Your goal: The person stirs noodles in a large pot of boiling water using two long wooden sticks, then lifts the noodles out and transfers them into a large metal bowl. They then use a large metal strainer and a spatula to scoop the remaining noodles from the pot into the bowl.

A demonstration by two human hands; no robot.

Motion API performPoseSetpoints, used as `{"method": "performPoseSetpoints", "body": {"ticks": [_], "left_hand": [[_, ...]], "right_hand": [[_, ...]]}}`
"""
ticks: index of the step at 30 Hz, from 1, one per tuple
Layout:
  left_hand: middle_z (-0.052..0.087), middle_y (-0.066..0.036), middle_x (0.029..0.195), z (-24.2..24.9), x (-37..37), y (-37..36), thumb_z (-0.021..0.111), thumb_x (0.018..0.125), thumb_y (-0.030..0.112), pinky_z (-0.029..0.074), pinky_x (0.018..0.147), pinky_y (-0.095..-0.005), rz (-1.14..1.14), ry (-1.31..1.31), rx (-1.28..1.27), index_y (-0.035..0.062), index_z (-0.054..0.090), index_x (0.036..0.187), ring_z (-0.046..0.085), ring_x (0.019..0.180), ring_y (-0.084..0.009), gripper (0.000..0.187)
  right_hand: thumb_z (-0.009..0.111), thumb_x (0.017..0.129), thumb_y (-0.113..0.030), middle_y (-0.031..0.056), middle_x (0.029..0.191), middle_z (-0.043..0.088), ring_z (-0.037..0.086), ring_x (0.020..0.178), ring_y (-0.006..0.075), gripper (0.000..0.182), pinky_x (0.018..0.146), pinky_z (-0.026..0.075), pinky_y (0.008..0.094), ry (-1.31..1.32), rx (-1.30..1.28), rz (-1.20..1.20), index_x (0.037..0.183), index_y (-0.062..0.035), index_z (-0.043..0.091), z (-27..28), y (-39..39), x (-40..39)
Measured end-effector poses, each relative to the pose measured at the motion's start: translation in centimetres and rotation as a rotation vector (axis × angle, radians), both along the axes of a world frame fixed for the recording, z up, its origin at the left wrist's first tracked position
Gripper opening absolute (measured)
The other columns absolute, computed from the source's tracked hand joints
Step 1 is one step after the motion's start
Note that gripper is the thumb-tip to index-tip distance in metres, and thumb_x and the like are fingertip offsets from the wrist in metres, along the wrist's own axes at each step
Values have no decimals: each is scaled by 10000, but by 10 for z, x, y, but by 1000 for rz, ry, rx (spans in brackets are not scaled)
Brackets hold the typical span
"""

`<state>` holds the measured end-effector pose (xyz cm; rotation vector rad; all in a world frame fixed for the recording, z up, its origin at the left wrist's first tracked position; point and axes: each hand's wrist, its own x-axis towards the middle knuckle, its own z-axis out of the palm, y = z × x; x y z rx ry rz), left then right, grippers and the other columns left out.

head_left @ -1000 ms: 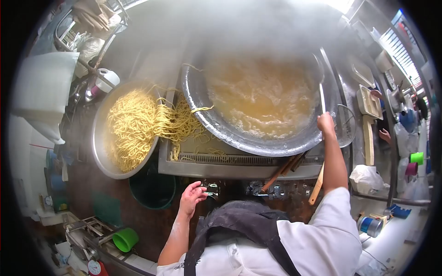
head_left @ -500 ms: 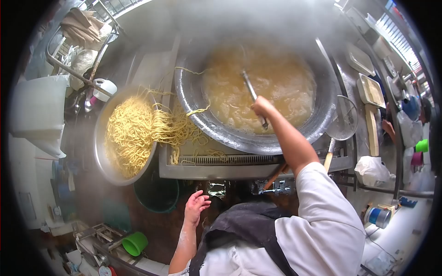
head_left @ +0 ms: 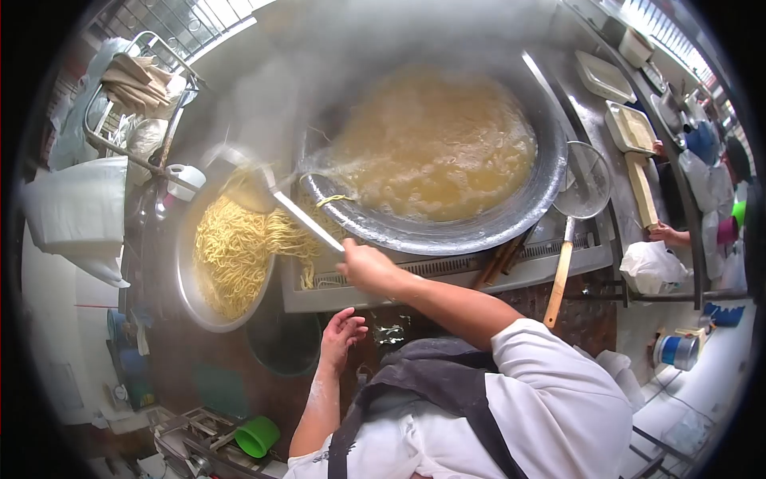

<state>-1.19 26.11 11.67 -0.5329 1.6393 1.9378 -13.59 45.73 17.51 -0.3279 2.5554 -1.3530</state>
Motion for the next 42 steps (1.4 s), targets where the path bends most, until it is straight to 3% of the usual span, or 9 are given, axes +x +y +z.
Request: {"method": "performPoseSetpoints", "body": {"ticks": [4,5,12,13,16,22,32,36,42], "left_hand": [[660,-126,1119,14,-1,17,610,976,163,547,806,-303,-14,18,-41,10,486,1340,678,913,-193,415],[659,-128,1121,14,2,16,608,976,162,547,806,-307,1,27,-34,10,486,1341,678,915,-195,413],[652,-139,1129,-4,35,-6,591,982,155,554,804,-322,96,-29,-32,6,476,1351,674,918,-203,414],[652,-140,1127,-6,38,-8,590,982,154,555,803,-323,102,-39,-38,5,473,1353,673,915,-203,416],[650,-143,1125,-15,45,-13,594,979,154,556,797,-319,134,-54,-19,4,466,1357,672,910,-202,427],[631,-158,1135,-15,46,-16,540,996,155,557,835,-390,112,-58,-72,5,450,1371,664,932,-243,414],[651,-147,1113,-5,46,-14,588,978,143,557,798,-316,173,-124,-99,-6,465,1353,669,921,-203,422],[652,-144,1113,-11,42,-5,593,980,157,553,792,-309,136,-130,-80,-7,461,1361,668,923,-199,435],[655,-133,1119,-23,11,20,617,974,183,540,793,-295,5,-78,-52,2,463,1364,666,921,-185,457]], "right_hand": [[555,839,-52,254,825,670,677,799,424,217,683,533,518,146,134,75,1025,37,489,-7,9,-13],[585,889,-171,244,881,679,663,863,443,286,759,513,540,44,153,15,1100,-6,486,-10,22,-18],[502,1001,-236,247,920,674,677,805,394,247,700,543,495,130,366,-469,1119,-20,533,-10,203,-40],[511,996,-242,239,886,679,686,813,391,309,708,552,487,-104,118,-621,1164,18,518,15,224,-41],[573,956,-248,281,878,675,683,868,430,415,744,553,493,74,605,-723,1193,83,492,-8,300,-58],[502,944,-135,300,1127,659,635,1110,418,337,943,511,479,-101,768,-860,1205,78,505,-38,395,-109],[530,908,-76,249,1211,645,644,1133,347,419,908,549,431,-359,520,-587,1307,43,490,-120,301,-257],[609,822,-49,274,1129,664,670,1064,358,477,853,561,431,-318,485,-423,1273,67,507,-106,238,-233],[470,866,-34,304,971,662,652,954,453,257,840,522,513,-61,408,-157,1101,69,490,-95,220,-127]]}}
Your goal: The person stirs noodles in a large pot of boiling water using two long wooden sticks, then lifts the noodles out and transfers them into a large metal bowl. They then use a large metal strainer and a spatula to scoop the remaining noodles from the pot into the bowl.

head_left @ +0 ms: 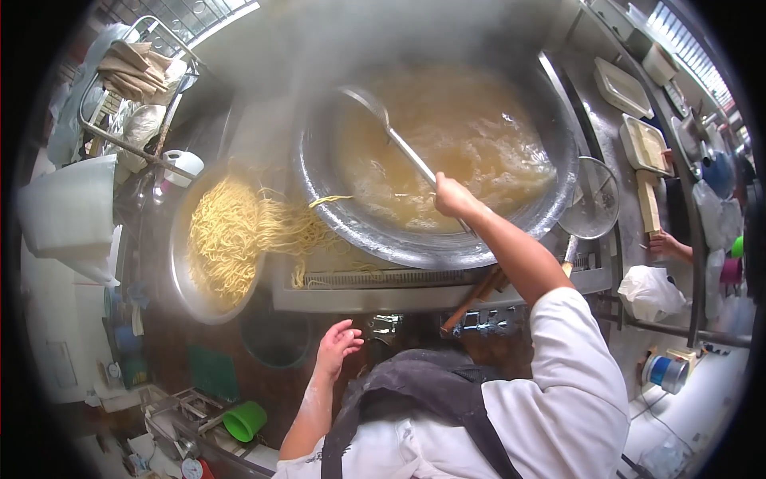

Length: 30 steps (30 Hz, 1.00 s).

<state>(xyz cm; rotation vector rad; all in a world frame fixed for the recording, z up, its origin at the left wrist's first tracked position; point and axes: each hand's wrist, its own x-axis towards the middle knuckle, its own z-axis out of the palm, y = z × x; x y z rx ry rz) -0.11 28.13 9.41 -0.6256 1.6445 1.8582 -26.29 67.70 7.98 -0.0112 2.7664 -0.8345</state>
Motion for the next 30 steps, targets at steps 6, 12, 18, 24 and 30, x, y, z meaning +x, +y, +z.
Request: {"method": "performPoseSetpoints", "body": {"ticks": [6,12,18,24,30], "left_hand": [[642,-145,1121,18,-31,20,593,981,169,549,831,-344,-78,51,-28,11,453,1367,665,920,-213,440],[664,-133,1125,18,-28,16,616,972,160,549,812,-327,-21,36,6,7,461,1363,672,933,-193,447],[663,-126,1119,15,-24,12,633,966,184,543,821,-319,-21,30,1,6,468,1360,671,931,-190,463],[662,-126,1116,19,-26,1,634,966,188,541,823,-315,-1,55,26,5,471,1358,669,927,-187,462],[653,-130,1129,19,-19,-19,619,974,182,543,823,-324,-6,71,56,5,475,1357,662,931,-189,445]], "right_hand": [[529,860,-79,277,943,663,647,916,447,248,788,495,540,-16,98,29,1098,-15,502,57,47,79],[668,856,-162,266,938,671,658,909,446,369,796,519,523,70,194,-236,1160,-31,505,100,118,94],[541,950,-156,283,986,680,658,968,449,298,845,520,526,194,534,-445,1190,17,506,72,213,36],[353,981,-127,276,1094,672,652,1069,412,302,909,524,499,-56,569,-484,1159,13,552,34,247,25],[505,916,-105,224,1107,689,670,1044,383,273,909,515,492,-287,413,-378,1148,-6,612,-2,185,90]]}}
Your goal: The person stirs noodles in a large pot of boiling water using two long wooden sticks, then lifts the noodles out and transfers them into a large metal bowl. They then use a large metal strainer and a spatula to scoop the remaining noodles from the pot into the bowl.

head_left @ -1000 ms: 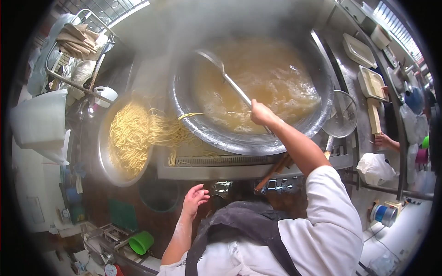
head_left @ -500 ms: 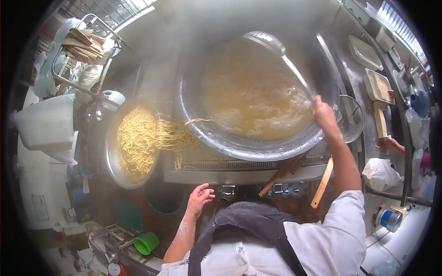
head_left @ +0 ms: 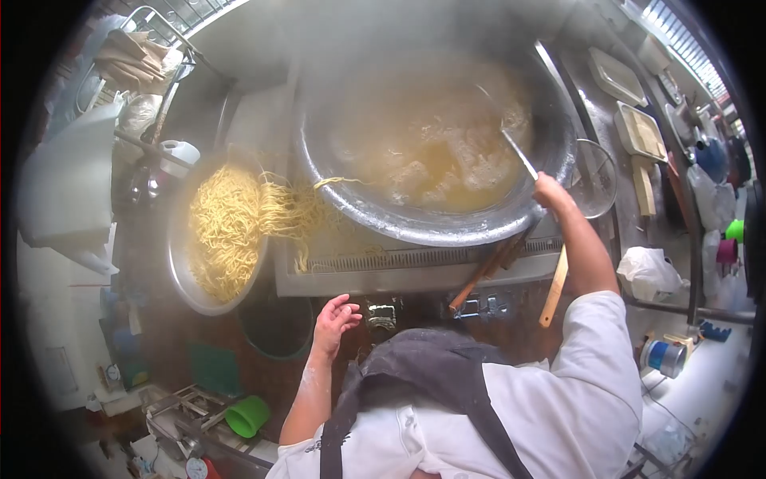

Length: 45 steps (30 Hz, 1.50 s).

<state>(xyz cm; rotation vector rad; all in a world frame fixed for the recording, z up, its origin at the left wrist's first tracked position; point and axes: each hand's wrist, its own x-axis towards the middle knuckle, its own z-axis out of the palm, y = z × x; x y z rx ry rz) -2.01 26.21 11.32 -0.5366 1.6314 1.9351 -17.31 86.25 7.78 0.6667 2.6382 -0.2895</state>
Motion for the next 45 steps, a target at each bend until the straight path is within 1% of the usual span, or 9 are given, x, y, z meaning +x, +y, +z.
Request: {"method": "performPoseSetpoints", "body": {"ticks": [3,10,12,16,24,27,30,35,45], "left_hand": [[644,-135,1127,-8,8,-16,591,982,175,545,858,-372,-53,3,-12,17,462,1374,665,947,-222,442],[644,-120,1129,-17,29,-52,607,978,194,545,855,-363,-156,35,29,37,476,1364,666,945,-213,437],[645,-120,1127,-19,36,-64,609,977,196,547,855,-363,-164,43,39,34,476,1363,666,944,-213,439],[649,-123,1121,-23,49,-86,611,974,195,550,854,-368,-169,57,60,29,477,1360,668,942,-216,440],[660,-111,1120,-11,68,-112,635,966,191,547,841,-323,-187,99,92,31,486,1354,672,931,-186,445],[660,-107,1119,-5,64,-109,635,966,193,545,848,-323,-221,137,87,40,495,1349,669,937,-182,435],[661,-91,1105,4,56,-97,632,973,188,544,848,-315,-271,196,91,44,504,1343,661,934,-171,417],[661,-85,1097,20,46,-80,638,973,185,545,844,-310,-281,237,92,33,498,1345,657,928,-166,426],[658,-122,1125,-5,45,-73,610,977,174,550,837,-346,-81,70,99,21,484,1348,670,934,-207,421]], "right_hand": [[603,844,-94,178,956,726,707,870,349,272,818,526,456,-172,2,423,1099,-15,655,-60,5,28],[646,824,-74,59,667,594,611,598,175,214,476,460,372,-53,-621,-102,1029,-23,613,-3,-154,103],[620,842,-50,1,634,530,553,539,141,158,448,440,346,-17,-1042,-231,997,-34,597,-71,-156,115],[618,875,-98,3,672,482,482,518,102,198,435,436,296,16,-964,-171,1026,-39,505,29,-249,148],[602,845,-111,14,660,487,498,517,127,209,430,437,326,155,-1170,-211,1024,-42,520,70,-351,172],[632,888,-145,56,688,544,546,540,153,309,447,462,339,175,-1000,-45,1138,-8,510,108,-415,162],[580,885,-138,290,833,657,683,749,422,294,667,529,504,332,-745,258,1063,78,490,124,-470,155],[554,846,-79,292,881,667,660,812,469,216,730,510,556,535,-525,516,1024,32,501,110,-500,125],[556,964,-230,289,888,671,660,867,462,415,774,518,537,561,-98,-39,1225,84,481,128,-227,109]]}}
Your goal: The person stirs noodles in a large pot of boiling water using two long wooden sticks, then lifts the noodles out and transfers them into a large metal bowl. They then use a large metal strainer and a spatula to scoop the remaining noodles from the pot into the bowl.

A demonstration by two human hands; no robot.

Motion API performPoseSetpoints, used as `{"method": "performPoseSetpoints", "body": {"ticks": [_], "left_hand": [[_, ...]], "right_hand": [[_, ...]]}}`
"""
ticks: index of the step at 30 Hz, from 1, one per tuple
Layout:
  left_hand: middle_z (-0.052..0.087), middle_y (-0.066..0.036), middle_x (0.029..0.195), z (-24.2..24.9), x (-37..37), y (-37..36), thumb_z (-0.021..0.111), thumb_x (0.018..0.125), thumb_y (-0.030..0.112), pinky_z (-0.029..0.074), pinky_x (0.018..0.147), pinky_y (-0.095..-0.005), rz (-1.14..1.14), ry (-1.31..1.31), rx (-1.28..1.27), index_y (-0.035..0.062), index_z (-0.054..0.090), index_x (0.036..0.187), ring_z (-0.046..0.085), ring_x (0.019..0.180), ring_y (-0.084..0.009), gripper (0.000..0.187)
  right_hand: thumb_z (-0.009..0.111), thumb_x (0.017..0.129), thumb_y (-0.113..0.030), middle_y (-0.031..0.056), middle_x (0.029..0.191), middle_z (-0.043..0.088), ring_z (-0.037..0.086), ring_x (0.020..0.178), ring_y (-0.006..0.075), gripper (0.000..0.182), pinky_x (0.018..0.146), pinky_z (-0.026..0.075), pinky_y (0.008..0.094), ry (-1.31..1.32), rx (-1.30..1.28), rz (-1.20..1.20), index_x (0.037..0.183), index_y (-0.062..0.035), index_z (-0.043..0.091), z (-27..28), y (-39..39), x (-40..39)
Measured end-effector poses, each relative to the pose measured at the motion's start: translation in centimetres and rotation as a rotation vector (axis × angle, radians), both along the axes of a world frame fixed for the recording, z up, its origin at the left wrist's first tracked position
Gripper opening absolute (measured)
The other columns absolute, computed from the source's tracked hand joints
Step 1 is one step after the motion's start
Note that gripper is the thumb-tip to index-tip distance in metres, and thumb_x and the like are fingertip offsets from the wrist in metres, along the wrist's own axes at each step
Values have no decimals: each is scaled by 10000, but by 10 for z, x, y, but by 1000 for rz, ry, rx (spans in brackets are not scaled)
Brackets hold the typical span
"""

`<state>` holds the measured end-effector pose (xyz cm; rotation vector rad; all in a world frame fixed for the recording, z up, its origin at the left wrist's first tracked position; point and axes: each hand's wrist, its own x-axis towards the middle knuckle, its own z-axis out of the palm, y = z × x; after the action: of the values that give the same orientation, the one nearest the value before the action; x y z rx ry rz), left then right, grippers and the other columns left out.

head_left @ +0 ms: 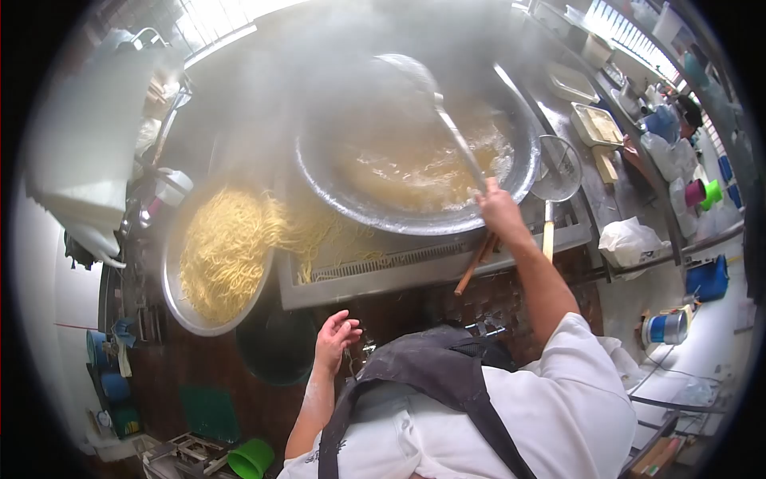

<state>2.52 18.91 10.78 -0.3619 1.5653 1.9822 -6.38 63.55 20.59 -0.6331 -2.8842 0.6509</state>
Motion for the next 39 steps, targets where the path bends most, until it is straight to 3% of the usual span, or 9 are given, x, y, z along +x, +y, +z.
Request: {"method": "performPoseSetpoints", "body": {"ticks": [7,9,15,21,29,30,31,37,39], "left_hand": [[657,-129,1113,-1,-34,37,595,983,149,561,824,-351,48,-23,-21,13,479,1346,674,917,-207,404],[654,-134,1116,5,-40,44,597,982,155,558,825,-350,70,-18,-56,10,476,1350,673,923,-210,413],[645,-145,1137,9,-25,50,600,981,182,548,832,-343,156,-97,-151,9,465,1366,667,944,-215,443],[645,-147,1141,4,-2,53,592,981,176,548,829,-340,212,-139,-132,8,461,1369,668,946,-216,443],[654,-131,1129,0,-17,57,584,984,156,547,830,-330,173,-92,-102,9,468,1358,668,942,-205,418],[656,-128,1125,1,-20,56,584,984,154,547,830,-331,168,-85,-96,9,469,1358,668,940,-202,417],[658,-126,1121,1,-23,56,584,984,153,547,830,-331,160,-71,-88,10,470,1357,668,938,-200,415],[650,-131,1113,5,-40,60,571,992,165,553,853,-377,49,-23,-96,17,471,1356,671,928,-219,406],[656,-128,1111,10,-47,65,586,986,162,551,839,-357,27,-12,-92,15,476,1349,672,924,-209,407]], "right_hand": [[620,911,-187,301,1021,683,674,999,419,565,887,535,467,-219,201,-240,1295,167,406,-63,172,-44],[544,914,-134,299,1130,660,650,1099,394,496,929,524,442,-309,145,-331,1298,156,426,-89,207,-78],[500,865,-53,206,1187,670,644,1117,372,347,915,532,432,-292,-43,-202,1178,-32,648,-149,201,-215],[571,774,-9,219,885,717,731,803,301,253,659,575,400,-488,-191,24,979,25,715,-112,105,-271],[659,782,-151,189,683,682,694,619,271,220,565,544,394,-481,-332,284,822,63,691,-140,18,-193],[634,811,-175,148,725,663,659,627,242,328,554,525,399,-559,-406,253,1054,45,613,-143,9,-178],[623,824,-152,122,688,627,630,586,213,305,508,513,385,-541,-560,262,1060,34,571,-145,2,-160],[609,875,-148,20,623,514,543,518,122,195,421,460,300,-404,-1040,268,972,-10,511,-89,-47,-72],[617,883,-147,8,603,494,524,491,116,178,418,460,298,-424,-1006,285,951,-26,505,-64,-61,-62]]}}
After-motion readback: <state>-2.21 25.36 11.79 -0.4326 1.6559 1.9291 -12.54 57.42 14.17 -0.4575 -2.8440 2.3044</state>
